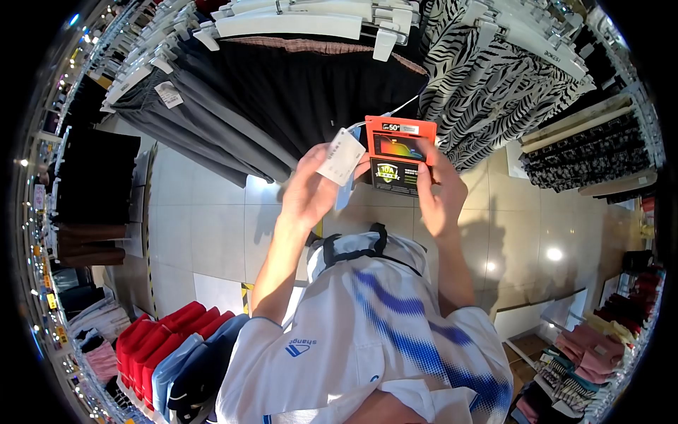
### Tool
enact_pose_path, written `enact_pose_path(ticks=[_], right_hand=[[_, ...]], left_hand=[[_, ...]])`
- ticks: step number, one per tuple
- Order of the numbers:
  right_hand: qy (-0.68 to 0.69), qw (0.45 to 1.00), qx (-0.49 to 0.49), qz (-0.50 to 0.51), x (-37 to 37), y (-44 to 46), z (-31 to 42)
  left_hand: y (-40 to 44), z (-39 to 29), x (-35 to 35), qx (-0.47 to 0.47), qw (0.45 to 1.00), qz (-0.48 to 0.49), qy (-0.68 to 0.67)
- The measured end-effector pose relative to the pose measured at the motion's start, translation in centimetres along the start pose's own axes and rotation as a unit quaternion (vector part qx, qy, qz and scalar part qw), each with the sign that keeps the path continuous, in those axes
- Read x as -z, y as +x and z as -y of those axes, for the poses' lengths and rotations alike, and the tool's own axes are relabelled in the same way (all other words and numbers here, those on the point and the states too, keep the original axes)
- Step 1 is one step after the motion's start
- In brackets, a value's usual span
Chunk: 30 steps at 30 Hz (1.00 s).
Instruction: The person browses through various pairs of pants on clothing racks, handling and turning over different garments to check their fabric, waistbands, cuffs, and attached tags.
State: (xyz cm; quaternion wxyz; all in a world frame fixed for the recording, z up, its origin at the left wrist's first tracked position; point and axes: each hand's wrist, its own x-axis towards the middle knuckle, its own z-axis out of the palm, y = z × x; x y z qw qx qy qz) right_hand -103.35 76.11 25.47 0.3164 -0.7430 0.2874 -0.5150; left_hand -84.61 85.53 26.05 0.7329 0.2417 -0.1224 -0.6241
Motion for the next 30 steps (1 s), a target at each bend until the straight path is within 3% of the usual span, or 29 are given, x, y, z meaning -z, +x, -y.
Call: enact_pose_path(ticks=[1, 3, 6, 11, 13, 14, 18, 21, 24, 30], right_hand=[[0.001, 1.0, 0.001, 0.001, -0.1, -0.2, 0.3], [-0.14, 0.986, 0.053, 0.068, -0.4, -1.0, 1.3], [-0.101, 0.991, 0.055, 0.062, -3.1, -1.3, 1.8], [-0.058, 0.997, 0.01, 0.059, -3.1, -0.7, 2.0], [-0.036, 0.996, 0.031, 0.08, -2.9, -0.8, 1.0], [0.013, 0.998, -0.019, 0.057, -3.0, -0.8, 0.8], [0.048, 0.995, -0.069, 0.044, -2.0, -0.6, -0.6], [0.101, 0.984, -0.126, 0.069, -1.6, -0.7, -1.7], [0.168, 0.964, -0.181, 0.094, -0.9, 0.1, -1.2], [0.201, 0.958, -0.185, 0.084, -0.9, 0.4, -1.7]], left_hand=[[0.2, 0.3, 0.1, -0.044, 0.995, 0.019, 0.087], [0.8, 1.6, 0.1, -0.05, 0.996, -0.004, 0.072], [1.7, 3.5, -0.5, -0.152, 0.977, -0.055, 0.142], [1.4, 4.5, -0.9, -0.134, 0.975, -0.079, 0.156], [1.5, 4.7, -0.7, -0.16, 0.958, -0.075, 0.224], [1.7, 4.8, -0.2, -0.179, 0.944, -0.073, 0.269], [1.1, 4.7, 0.0, -0.208, 0.908, -0.058, 0.36], [0.6, 3.6, -0.5, -0.144, 0.922, -0.089, 0.349], [0.2, 2.9, -0.8, -0.143, 0.9, -0.089, 0.402], [0.1, 1.9, -0.7, -0.097, 0.909, -0.088, 0.395]])
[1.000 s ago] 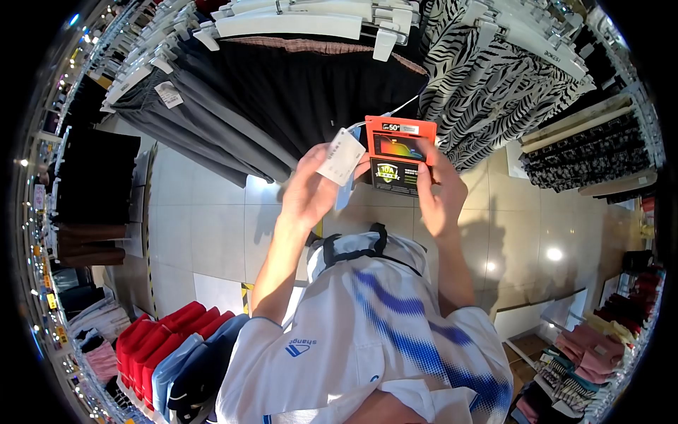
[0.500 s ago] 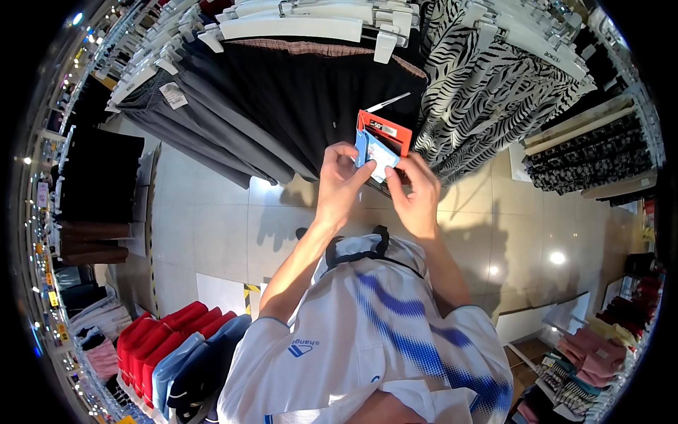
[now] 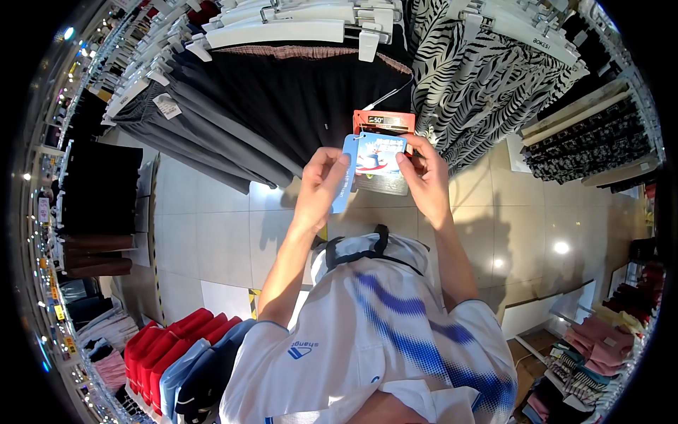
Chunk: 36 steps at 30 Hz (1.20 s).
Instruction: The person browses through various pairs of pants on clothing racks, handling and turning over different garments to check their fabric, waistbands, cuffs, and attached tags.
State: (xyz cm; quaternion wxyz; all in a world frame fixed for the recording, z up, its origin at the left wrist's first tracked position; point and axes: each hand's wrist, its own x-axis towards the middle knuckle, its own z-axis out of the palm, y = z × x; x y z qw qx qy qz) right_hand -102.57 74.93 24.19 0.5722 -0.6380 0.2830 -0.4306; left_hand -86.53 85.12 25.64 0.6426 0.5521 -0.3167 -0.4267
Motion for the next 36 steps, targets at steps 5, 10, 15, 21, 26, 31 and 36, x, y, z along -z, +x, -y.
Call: enact_pose_path(ticks=[5, 10, 15, 21, 26, 31, 36], right_hand=[[-0.003, 1.0, -0.011, 0.012, 0.4, 0.1, 0.3], [-0.001, 1.0, -0.008, 0.01, 0.2, 0.1, 0.5], [0.05, 0.999, -0.002, 0.016, 0.0, 0.3, 0.6], [0.012, 0.999, 0.02, 0.037, -0.1, 0.3, 0.3], [0.032, 0.998, -0.001, 0.048, -0.1, 0.3, 0.4], [0.039, 0.999, 0.005, 0.038, -0.4, 0.1, 0.0], [0.023, 0.998, 0.054, -0.006, -1.3, -0.2, -0.5]], left_hand=[[0.5, -0.5, 1.0, 0.079, 0.987, 0.047, -0.129], [0.5, -1.0, 1.3, 0.084, 0.986, 0.067, -0.125], [0.4, -0.4, 1.9, 0.096, 0.988, 0.053, -0.11], [0.3, 0.4, 1.8, 0.075, 0.987, 0.015, -0.142], [0.0, -0.1, 1.4, 0.071, 0.987, 0.007, -0.147], [0.0, 0.1, 1.3, 0.056, 0.987, -0.004, -0.149], [0.0, 0.8, 0.7, 0.003, 0.993, -0.041, -0.107]])
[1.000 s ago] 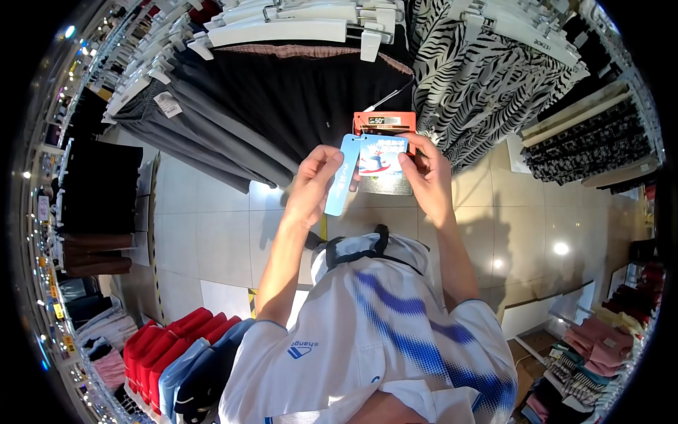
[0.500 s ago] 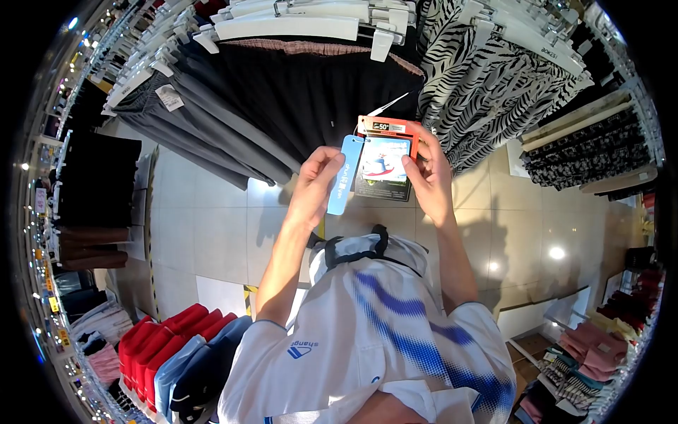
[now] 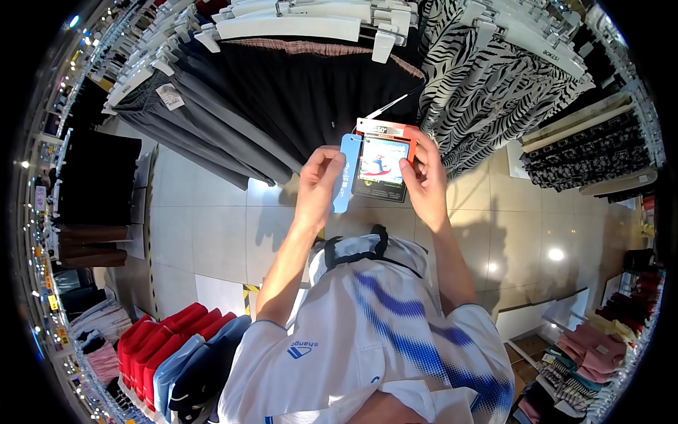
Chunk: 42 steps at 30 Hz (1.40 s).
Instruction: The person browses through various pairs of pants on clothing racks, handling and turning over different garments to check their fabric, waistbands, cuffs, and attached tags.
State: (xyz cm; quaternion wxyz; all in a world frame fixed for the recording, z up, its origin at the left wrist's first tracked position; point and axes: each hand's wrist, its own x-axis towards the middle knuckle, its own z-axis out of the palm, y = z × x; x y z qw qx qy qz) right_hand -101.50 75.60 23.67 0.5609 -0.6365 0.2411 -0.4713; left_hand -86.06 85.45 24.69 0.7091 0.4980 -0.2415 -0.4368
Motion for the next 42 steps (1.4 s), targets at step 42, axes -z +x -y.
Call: enact_pose_path(ticks=[42], right_hand=[[0.108, 0.992, -0.054, 0.04, 0.0, -2.0, 0.0]], left_hand=[[-1.7, 1.5, -0.9, -0.043, 0.979, 0.054, 0.193]])
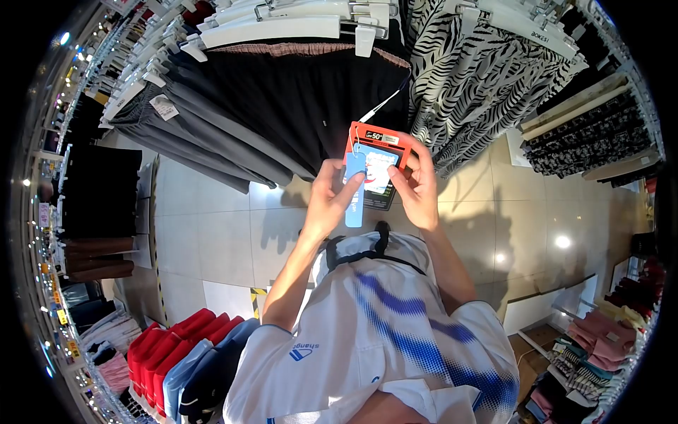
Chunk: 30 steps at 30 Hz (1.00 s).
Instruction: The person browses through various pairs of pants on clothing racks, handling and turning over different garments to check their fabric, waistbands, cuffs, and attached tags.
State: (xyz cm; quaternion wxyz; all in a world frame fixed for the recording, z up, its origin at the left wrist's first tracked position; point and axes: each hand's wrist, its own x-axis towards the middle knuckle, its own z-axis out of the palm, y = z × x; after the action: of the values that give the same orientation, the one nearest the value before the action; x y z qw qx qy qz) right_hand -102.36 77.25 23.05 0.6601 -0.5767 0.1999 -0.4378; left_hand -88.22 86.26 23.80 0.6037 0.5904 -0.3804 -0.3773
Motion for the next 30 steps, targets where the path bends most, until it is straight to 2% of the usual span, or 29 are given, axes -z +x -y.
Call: enact_pose_path(ticks=[5, 15, 17, 19, 27, 30], right_hand=[[0.021, 0.999, 0.018, -0.028, -0.1, 0.2, 0.1], [0.011, 0.999, 0.032, -0.04, 0.3, 0.9, 0.6], [-0.013, 0.999, 0.025, -0.028, 0.6, 1.2, 0.9], [-0.026, 0.999, 0.018, -0.023, 1.0, 1.7, 1.5], [-0.058, 0.998, 0.02, 0.005, 0.8, 2.7, 2.8], [-0.058, 0.998, 0.002, 0.017, 0.8, 2.8, 3.2]], left_hand=[[0.3, 0.3, -0.3, -0.002, 1.0, 0.009, -0.03], [0.4, -0.1, -0.2, -0.003, 1.0, 0.02, -0.008], [0.2, 0.0, -0.2, -0.017, 1.0, 0.021, -0.002], [0.0, -0.2, -0.1, 0.004, 0.996, 0.046, -0.072], [1.1, -1.4, 0.6, 0.013, 0.988, 0.097, -0.118], [0.8, -0.6, 0.4, 0.043, 0.987, 0.1, -0.117]])
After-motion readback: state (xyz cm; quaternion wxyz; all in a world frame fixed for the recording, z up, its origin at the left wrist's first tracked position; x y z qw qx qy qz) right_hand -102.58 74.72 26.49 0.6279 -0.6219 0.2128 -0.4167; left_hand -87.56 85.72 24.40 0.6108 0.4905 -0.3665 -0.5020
